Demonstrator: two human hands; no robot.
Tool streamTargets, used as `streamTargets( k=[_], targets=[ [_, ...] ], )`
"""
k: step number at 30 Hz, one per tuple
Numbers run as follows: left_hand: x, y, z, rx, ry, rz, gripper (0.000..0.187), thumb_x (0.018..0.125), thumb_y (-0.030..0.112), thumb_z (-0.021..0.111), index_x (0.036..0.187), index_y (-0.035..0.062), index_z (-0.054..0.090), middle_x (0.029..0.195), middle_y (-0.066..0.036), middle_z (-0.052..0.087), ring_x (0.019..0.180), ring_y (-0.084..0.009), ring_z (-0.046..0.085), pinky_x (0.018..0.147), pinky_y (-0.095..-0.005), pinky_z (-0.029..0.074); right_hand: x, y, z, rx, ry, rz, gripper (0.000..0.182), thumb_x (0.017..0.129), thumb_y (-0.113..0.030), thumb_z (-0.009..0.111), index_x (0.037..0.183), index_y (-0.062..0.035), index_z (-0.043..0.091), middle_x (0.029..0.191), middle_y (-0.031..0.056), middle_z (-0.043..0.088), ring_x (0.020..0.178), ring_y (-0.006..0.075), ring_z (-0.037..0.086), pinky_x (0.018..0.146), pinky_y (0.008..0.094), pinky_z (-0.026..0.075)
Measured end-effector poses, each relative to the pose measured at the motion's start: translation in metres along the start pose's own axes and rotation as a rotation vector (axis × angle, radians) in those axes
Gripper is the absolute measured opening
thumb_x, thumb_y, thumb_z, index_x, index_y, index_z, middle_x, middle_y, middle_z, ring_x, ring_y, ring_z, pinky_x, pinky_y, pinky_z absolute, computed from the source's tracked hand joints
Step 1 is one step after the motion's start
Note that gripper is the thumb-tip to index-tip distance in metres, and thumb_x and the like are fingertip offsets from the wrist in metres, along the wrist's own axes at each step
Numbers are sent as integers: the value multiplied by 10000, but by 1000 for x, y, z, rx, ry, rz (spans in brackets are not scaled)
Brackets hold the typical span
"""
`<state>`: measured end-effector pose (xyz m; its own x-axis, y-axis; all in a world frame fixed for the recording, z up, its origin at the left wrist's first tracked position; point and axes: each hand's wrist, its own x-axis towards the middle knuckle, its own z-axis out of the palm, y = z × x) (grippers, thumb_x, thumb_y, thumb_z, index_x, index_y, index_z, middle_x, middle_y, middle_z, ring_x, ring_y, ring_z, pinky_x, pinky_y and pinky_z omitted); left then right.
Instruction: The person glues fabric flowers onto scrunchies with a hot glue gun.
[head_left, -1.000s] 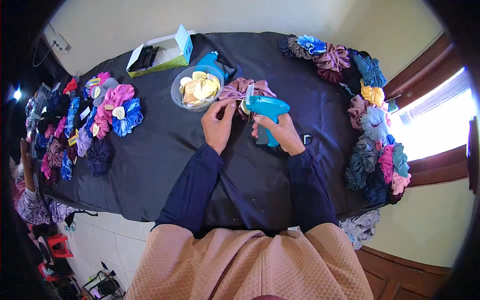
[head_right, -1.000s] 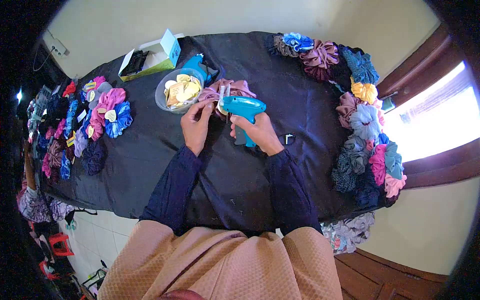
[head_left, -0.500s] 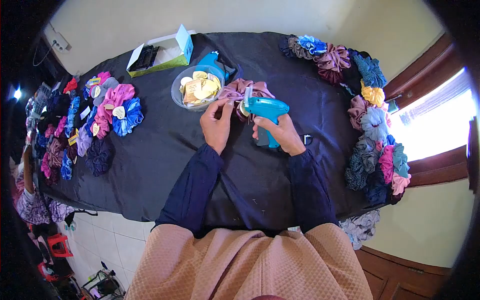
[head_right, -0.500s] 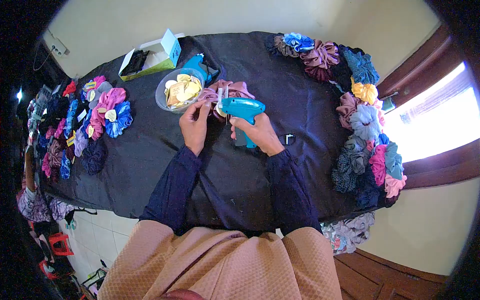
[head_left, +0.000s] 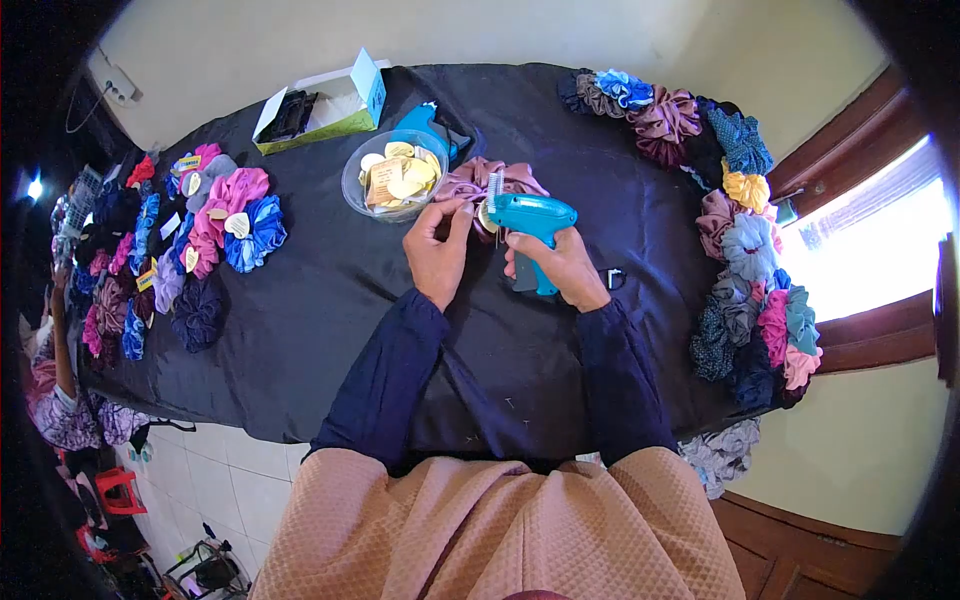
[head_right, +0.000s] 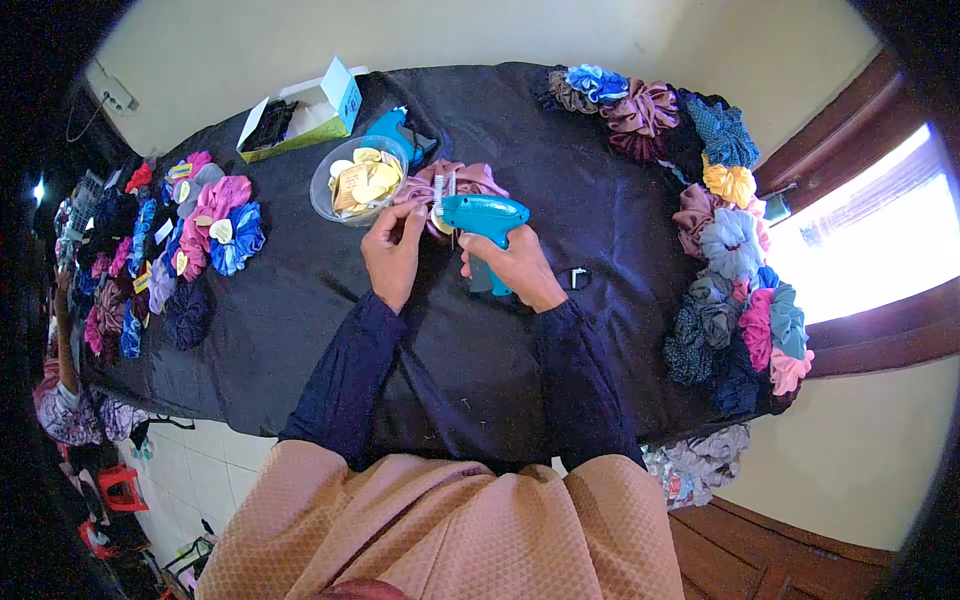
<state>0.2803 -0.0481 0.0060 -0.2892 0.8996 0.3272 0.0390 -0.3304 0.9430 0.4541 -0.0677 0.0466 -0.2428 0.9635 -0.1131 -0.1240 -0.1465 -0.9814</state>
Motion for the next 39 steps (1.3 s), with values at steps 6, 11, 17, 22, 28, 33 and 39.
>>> streamTargets(
  k=[6, 11, 17, 22, 28, 33, 39],
  targets=[
    [-1, 0, 0, 48, -18, 48, 149, 877, 87, 683, 986, -13, 697, 864, -11, 672, 738, -56, 571, 669, -224, 461, 2, 7, 3, 21, 53, -34, 264, 858, -129, 679, 1062, 26, 617, 816, 78, 651, 647, 160, 646, 582, 293, 523],
    [-2, -6, 1, 56, -46, 107, 149, 878, 69, 668, 997, -16, 694, 894, -31, 677, 766, -79, 589, 690, -237, 470, 2, 8, 4, 44, 64, -65, 242, 863, -122, 672, 1046, 31, 628, 792, 81, 655, 638, 161, 649, 577, 295, 522],
    [-4, -1, 2, 78, -84, 64, 147, 884, 60, 655, 1003, -18, 690, 895, -37, 671, 787, -88, 595, 702, -245, 473, 2, 7, 3, 32, 46, -50, 243, 889, -109, 657, 1087, 12, 586, 808, 76, 644, 655, 164, 650, 588, 303, 536],
    [-5, -1, 3, 62, -113, 80, 139, 885, 60, 653, 991, -23, 686, 878, -39, 663, 783, -88, 592, 704, -246, 471, 2, 9, 1, 20, 49, -46, 239, 892, -115, 656, 1084, 10, 588, 804, 78, 644, 651, 164, 651, 587, 301, 536],
    [-8, -1, 7, 26, -130, 44, 137, 886, 52, 648, 995, -25, 681, 885, -50, 663, 792, -105, 597, 720, -253, 472, 4, 13, 2, 45, 62, -77, 227, 884, -126, 661, 1054, 16, 613, 809, 81, 653, 651, 157, 649, 587, 296, 534],
    [-5, 0, 6, 87, -89, 245, 152, 884, 30, 630, 1018, -28, 674, 988, -88, 675, 894, -149, 626, 788, -268, 483, 1, 7, 5, 72, 74, -81, 216, 869, -115, 665, 1030, 26, 634, 809, 77, 657, 647, 149, 641, 583, 291, 529],
    [-4, -4, 6, 0, -141, 112, 220, 882, 11, 616, 1093, -29, 662, 1101, -109, 673, 1022, -186, 632, 892, -287, 475, 3, 11, 3, 82, 52, -142, 228, 872, -109, 660, 1053, 26, 630, 829, 70, 655, 669, 142, 640, 589, 292, 530]
  ],
)
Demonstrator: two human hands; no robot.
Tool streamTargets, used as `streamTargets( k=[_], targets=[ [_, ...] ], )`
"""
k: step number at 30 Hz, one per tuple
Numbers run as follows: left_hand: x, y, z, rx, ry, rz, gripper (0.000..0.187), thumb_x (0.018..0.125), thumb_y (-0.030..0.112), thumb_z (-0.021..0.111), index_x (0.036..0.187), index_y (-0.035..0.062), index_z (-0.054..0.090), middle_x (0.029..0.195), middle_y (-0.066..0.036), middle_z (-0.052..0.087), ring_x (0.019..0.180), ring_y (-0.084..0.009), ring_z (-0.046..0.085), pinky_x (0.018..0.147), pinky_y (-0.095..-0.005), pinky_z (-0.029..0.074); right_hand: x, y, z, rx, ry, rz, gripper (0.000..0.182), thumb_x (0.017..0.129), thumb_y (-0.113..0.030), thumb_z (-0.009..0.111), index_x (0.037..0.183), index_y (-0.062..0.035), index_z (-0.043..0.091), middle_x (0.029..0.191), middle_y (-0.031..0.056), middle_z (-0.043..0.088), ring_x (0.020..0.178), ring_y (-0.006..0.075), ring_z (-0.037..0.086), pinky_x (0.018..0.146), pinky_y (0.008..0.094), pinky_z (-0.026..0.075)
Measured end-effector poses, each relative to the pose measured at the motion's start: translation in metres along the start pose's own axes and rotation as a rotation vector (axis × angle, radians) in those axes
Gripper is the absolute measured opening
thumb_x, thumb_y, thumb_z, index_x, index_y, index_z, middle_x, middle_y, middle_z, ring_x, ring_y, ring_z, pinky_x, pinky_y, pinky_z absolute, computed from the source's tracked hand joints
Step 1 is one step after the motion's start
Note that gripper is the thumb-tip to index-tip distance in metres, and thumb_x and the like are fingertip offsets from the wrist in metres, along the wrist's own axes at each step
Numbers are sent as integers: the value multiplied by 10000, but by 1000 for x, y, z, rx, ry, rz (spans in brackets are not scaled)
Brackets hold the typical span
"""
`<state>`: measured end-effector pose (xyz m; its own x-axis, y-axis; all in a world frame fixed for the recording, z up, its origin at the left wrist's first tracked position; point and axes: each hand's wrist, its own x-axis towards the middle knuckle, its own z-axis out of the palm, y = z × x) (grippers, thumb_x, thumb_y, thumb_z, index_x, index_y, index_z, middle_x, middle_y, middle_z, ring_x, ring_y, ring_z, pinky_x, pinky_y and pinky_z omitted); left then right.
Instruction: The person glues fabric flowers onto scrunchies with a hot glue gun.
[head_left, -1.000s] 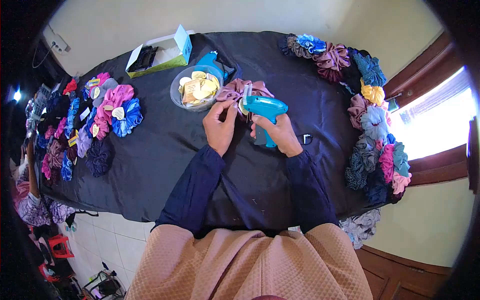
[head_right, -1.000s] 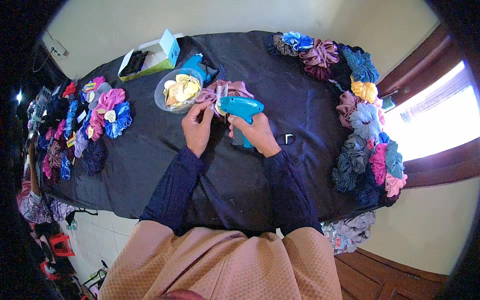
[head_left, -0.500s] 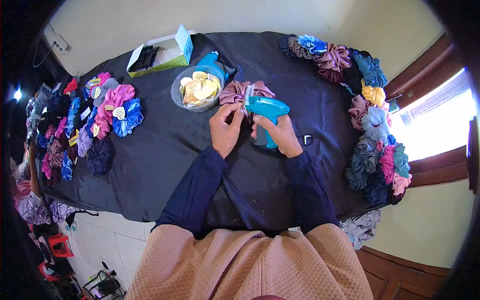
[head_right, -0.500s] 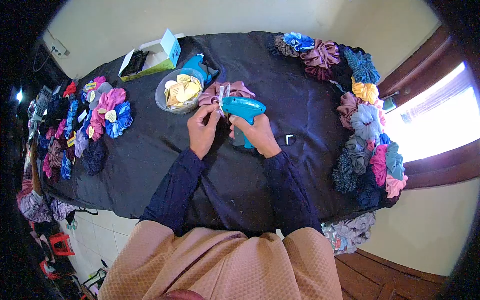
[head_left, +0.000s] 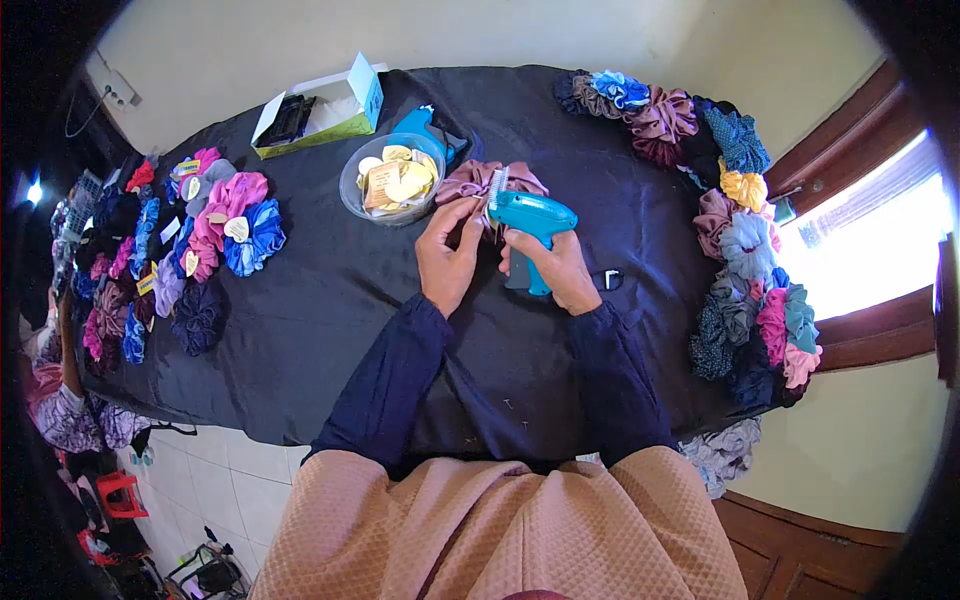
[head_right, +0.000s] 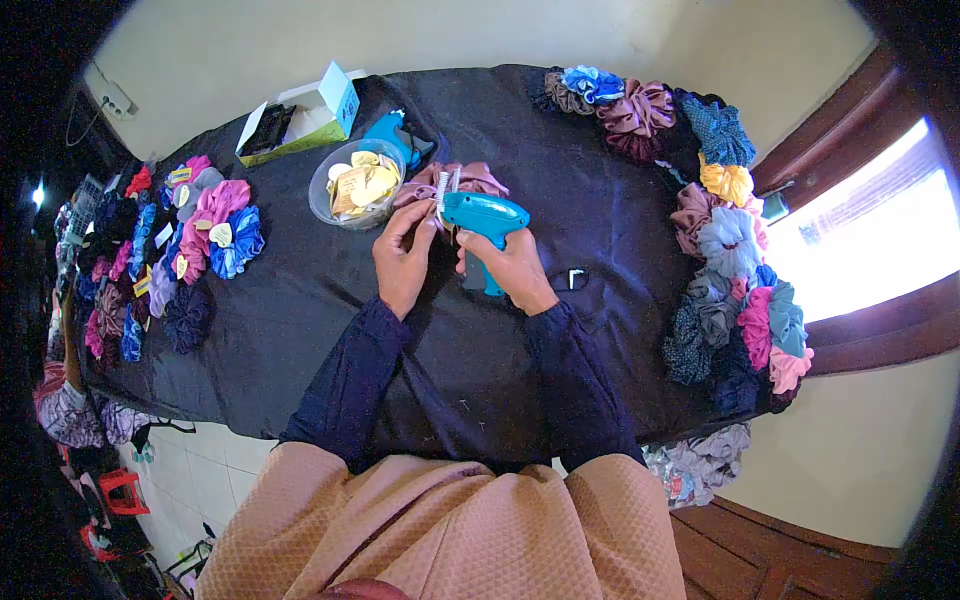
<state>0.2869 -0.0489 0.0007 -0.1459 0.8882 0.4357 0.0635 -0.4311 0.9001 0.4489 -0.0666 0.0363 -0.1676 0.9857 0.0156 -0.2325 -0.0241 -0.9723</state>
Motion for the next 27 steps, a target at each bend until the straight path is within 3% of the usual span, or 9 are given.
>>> streamTargets(
  k=[15, 24, 26, 27],
  targets=[
    [0, 12, 1, 112, -61, 131, 258, 888, -3, 586, 1136, -16, 655, 1172, -115, 637, 1053, -189, 619, 901, -283, 472, -1, 0, 1, 36, -11, 9, 227, 892, -113, 657, 1075, 15, 616, 842, 61, 646, 680, 136, 640, 603, 289, 535],
    [-1, 14, 5, -74, -111, -60, 286, 931, 20, 569, 1210, -12, 621, 1225, -99, 612, 1062, -163, 601, 889, -283, 484, 1, 2, 0, 27, 0, -17, 219, 902, -139, 649, 1072, -5, 618, 805, 57, 639, 653, 142, 636, 593, 287, 521],
    [3, 11, 6, 18, -110, 145, 318, 938, 32, 571, 1252, -8, 597, 1244, -94, 603, 1024, -143, 605, 855, -269, 497, 1, 2, 0, 36, -9, -9, 222, 901, -141, 652, 1074, -7, 618, 801, 55, 639, 652, 147, 637, 593, 287, 521],
    [2, 15, 6, 19, -110, 145, 318, 938, 32, 571, 1252, -8, 597, 1244, -94, 603, 1024, -143, 605, 855, -269, 497, 1, 2, 0, 37, -9, -9, 222, 901, -141, 652, 1074, -7, 618, 801, 55, 639, 652, 147, 637, 593, 287, 521]
  ],
)
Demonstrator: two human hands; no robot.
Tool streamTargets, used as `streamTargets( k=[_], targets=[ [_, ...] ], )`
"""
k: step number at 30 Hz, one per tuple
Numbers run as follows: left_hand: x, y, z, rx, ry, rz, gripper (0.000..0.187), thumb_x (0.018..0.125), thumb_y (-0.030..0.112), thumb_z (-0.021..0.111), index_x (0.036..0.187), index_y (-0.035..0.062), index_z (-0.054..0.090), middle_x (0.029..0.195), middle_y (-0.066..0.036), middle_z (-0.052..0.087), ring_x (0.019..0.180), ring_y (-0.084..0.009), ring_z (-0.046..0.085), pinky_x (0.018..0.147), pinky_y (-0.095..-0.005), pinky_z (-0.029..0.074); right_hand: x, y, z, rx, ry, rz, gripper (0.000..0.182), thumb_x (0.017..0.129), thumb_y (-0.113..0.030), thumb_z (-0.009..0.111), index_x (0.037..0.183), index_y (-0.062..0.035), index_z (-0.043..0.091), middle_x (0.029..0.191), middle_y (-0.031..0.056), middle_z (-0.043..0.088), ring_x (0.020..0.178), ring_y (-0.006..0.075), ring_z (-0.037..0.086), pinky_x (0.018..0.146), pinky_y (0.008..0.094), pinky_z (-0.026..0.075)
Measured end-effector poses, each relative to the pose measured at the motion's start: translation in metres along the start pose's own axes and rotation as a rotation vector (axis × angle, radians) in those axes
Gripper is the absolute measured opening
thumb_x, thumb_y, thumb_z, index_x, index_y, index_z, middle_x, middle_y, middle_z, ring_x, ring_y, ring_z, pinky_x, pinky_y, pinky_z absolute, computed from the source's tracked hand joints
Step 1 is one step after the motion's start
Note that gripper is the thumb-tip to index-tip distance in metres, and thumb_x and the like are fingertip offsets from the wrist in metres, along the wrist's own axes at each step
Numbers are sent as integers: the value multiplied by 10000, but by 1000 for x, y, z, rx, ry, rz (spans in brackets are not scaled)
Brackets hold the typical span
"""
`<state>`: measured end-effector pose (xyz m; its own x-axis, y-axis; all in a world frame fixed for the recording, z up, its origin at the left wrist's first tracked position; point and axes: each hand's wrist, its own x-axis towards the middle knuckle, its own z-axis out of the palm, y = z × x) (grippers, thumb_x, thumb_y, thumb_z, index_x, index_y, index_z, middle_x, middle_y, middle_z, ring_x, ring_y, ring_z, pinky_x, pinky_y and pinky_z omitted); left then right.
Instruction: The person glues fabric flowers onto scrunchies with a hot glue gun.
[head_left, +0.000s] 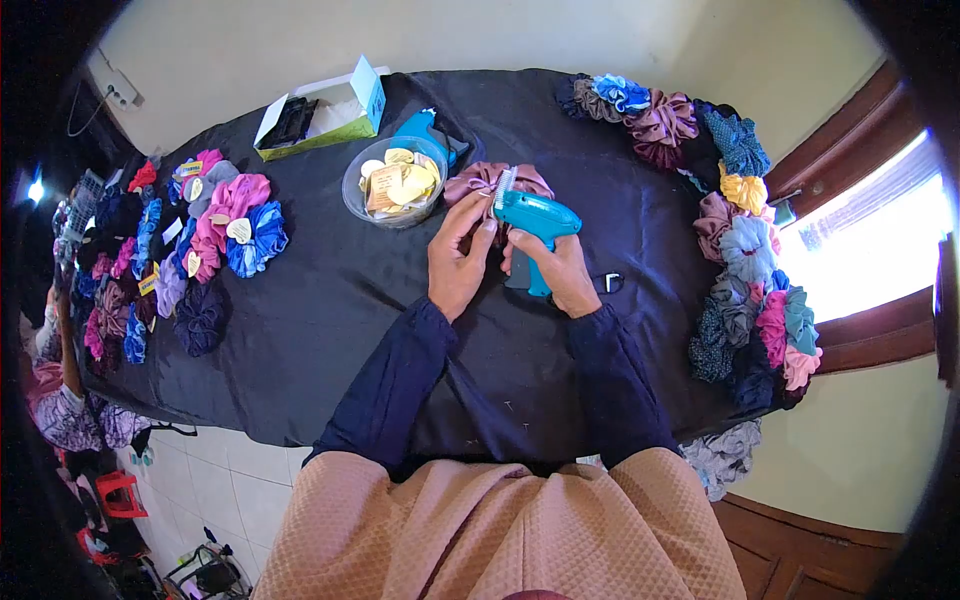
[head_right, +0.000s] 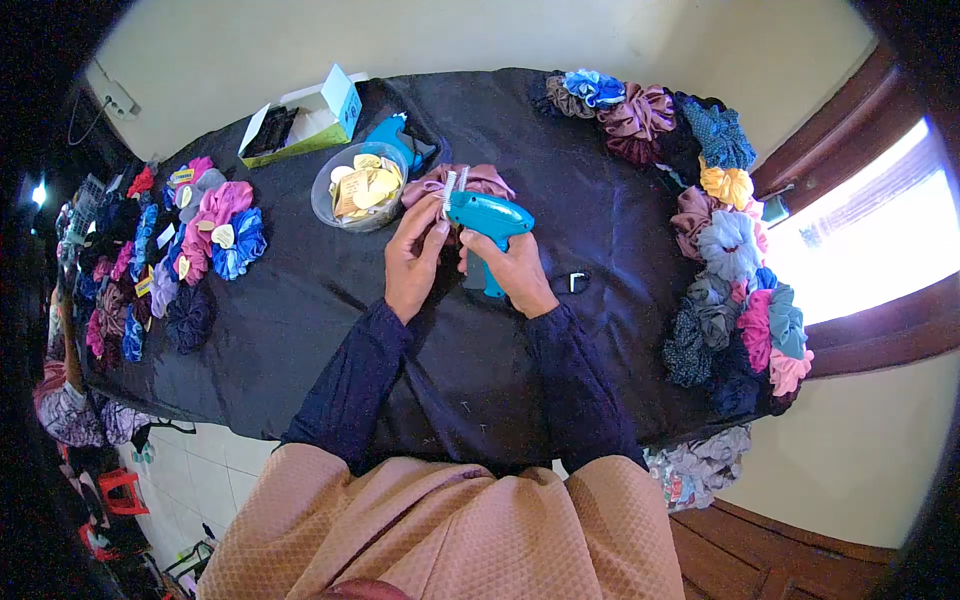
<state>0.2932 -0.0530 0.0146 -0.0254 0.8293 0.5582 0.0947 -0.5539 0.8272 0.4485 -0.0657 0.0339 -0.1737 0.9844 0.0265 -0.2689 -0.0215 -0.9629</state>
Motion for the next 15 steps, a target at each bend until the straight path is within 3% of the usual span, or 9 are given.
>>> streamTargets(
  k=[2, 15],
  targets=[
    [-3, 10, 0, -176, -31, -242, 339, 945, 48, 573, 1280, -1, 580, 1257, -83, 594, 975, -120, 603, 821, -254, 503, 0, 1, -1, -8, 16, 6, 221, 902, -137, 650, 1076, -5, 619, 801, 53, 639, 650, 142, 637, 592, 284, 522],
    [-5, 5, -4, -264, -90, -330, 347, 966, 84, 569, 1304, 8, 566, 1244, -70, 592, 938, -104, 596, 816, -241, 494, 1, 4, -3, -31, 4, -4, 254, 899, -142, 658, 1115, -13, 624, 831, 47, 657, 654, 133, 641, 595, 276, 526]
  ],
)
